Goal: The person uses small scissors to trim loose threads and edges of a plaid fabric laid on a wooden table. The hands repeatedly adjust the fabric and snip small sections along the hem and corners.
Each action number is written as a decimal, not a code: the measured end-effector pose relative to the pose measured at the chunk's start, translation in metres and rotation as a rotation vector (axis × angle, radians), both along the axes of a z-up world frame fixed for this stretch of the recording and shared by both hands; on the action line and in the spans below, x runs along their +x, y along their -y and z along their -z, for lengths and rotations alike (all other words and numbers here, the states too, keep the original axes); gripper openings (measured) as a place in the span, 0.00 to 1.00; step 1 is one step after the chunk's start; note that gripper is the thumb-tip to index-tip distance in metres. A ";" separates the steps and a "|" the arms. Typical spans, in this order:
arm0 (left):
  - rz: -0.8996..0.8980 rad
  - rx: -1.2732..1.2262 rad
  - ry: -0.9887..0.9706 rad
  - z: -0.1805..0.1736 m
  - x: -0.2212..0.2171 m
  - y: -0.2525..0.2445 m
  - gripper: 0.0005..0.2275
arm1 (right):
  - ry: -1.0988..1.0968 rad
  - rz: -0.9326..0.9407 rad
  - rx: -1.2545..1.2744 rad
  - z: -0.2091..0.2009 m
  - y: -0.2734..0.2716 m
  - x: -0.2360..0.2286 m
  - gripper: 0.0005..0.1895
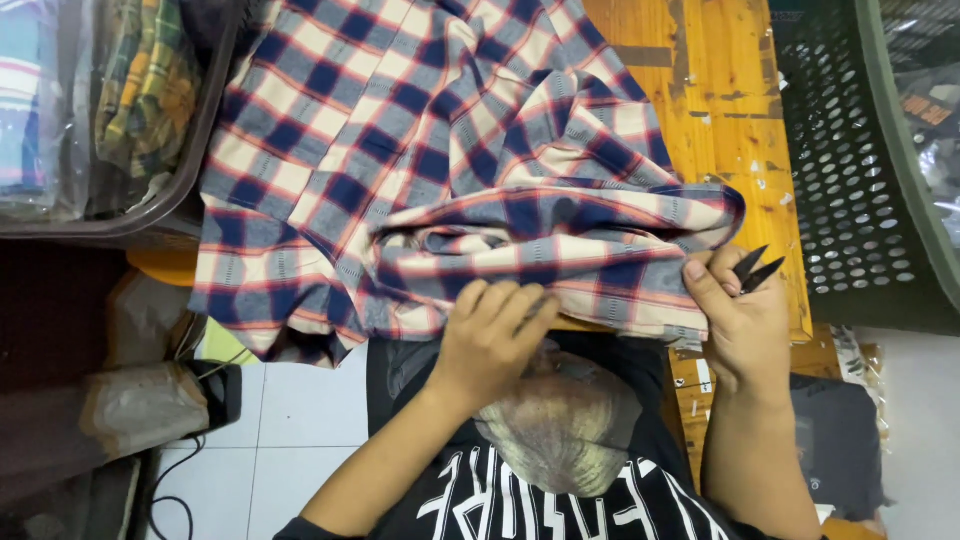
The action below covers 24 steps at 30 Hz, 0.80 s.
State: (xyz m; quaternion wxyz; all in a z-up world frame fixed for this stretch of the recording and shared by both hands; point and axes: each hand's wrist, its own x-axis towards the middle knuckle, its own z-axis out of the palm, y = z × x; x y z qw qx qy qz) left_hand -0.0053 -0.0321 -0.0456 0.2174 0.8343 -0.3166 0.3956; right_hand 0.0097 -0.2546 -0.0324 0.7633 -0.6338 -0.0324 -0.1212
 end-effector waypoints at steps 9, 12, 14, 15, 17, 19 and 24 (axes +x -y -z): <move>0.017 -0.150 -0.022 -0.030 0.001 -0.015 0.03 | -0.111 0.005 -0.112 -0.001 0.011 -0.003 0.19; 0.052 -0.181 0.010 -0.035 0.000 -0.017 0.04 | -0.128 0.005 -0.110 -0.003 0.009 -0.004 0.18; 0.086 -0.220 0.010 -0.033 -0.001 -0.018 0.04 | -0.114 -0.005 -0.131 -0.007 0.006 -0.004 0.19; 0.085 -0.219 0.011 -0.034 -0.001 -0.018 0.04 | -0.113 -0.006 -0.131 -0.006 0.007 -0.004 0.19; 0.097 -0.236 0.024 -0.036 -0.001 -0.019 0.03 | -0.093 0.023 -0.183 -0.003 0.008 -0.005 0.19; 0.099 -0.236 0.027 -0.035 -0.002 -0.019 0.02 | -0.079 0.035 -0.223 -0.005 0.007 -0.006 0.19; 0.189 -0.186 0.031 -0.041 -0.004 -0.021 0.03 | -0.063 0.068 -0.284 -0.002 0.010 -0.006 0.20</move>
